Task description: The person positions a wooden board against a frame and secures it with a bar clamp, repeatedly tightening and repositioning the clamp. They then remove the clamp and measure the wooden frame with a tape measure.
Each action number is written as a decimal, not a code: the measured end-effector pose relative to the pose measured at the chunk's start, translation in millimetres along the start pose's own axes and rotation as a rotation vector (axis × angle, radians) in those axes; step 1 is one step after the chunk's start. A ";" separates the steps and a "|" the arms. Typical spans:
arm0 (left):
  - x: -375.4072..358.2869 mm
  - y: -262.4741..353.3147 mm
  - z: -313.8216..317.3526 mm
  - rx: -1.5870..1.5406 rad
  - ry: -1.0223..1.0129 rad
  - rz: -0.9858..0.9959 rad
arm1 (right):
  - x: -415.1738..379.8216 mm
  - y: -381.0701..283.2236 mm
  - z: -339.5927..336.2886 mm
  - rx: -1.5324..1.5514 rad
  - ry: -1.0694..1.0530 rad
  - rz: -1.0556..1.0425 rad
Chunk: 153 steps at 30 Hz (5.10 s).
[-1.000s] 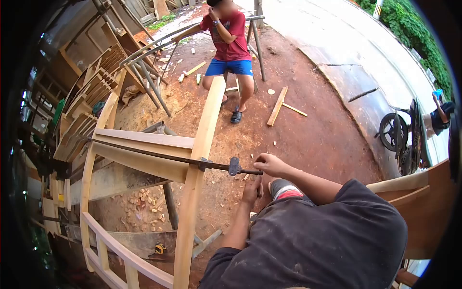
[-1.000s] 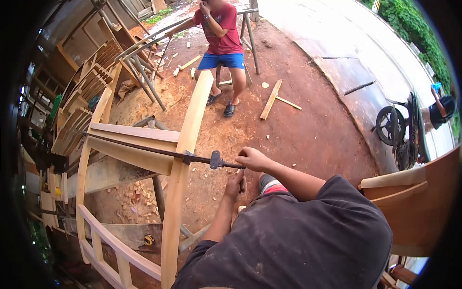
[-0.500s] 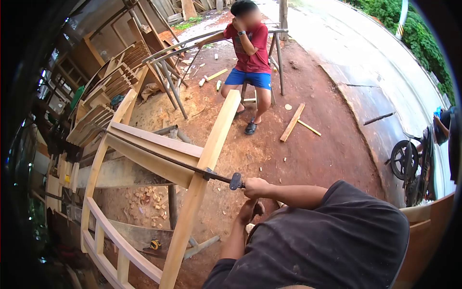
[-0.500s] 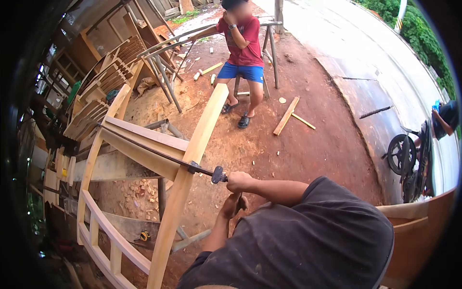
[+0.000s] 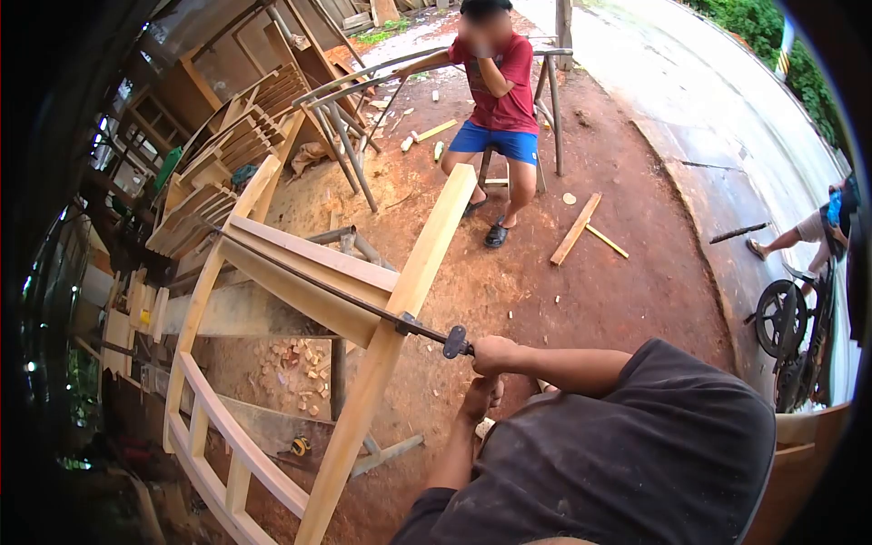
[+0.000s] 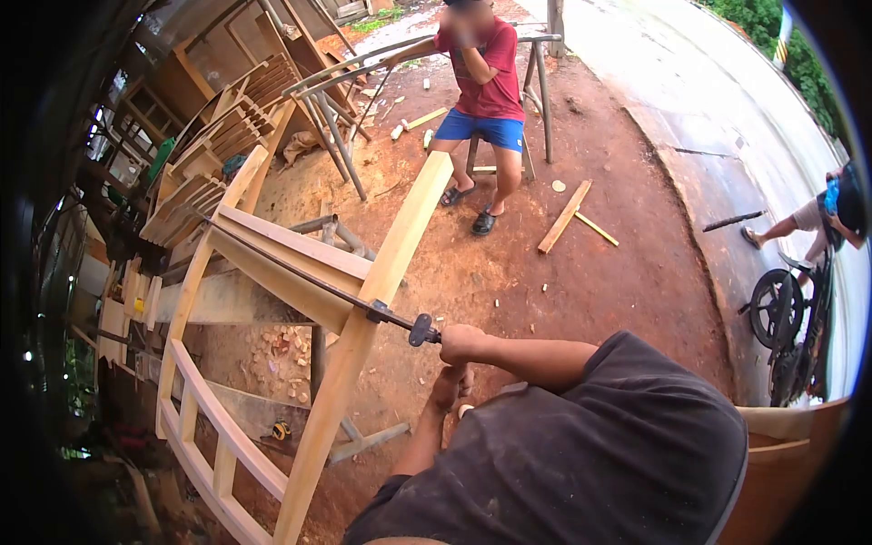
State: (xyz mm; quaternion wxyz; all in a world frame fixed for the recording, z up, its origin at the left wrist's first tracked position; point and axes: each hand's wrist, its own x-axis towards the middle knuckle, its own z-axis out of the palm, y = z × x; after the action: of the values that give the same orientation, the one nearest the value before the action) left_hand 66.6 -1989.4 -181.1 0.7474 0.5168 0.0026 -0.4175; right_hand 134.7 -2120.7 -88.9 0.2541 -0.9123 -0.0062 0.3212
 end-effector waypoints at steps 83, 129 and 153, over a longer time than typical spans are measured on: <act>-3.9 17.3 -6.7 -0.161 -0.022 -0.141 | -2.7 8.9 7.8 0.189 0.102 -0.080; -24.0 124.4 112.2 1.103 0.709 -0.841 | 23.1 21.7 21.9 1.078 -0.524 -0.182; -18.8 46.0 98.8 -0.462 0.560 1.088 | 31.6 30.8 6.3 1.146 -0.787 -0.041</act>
State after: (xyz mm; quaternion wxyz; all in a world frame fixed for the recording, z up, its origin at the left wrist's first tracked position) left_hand 41.0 -2048.9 -91.5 0.9147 0.3599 0.0250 0.1820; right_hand 151.4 -2139.1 -125.9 0.6805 -0.4499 0.0554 0.5757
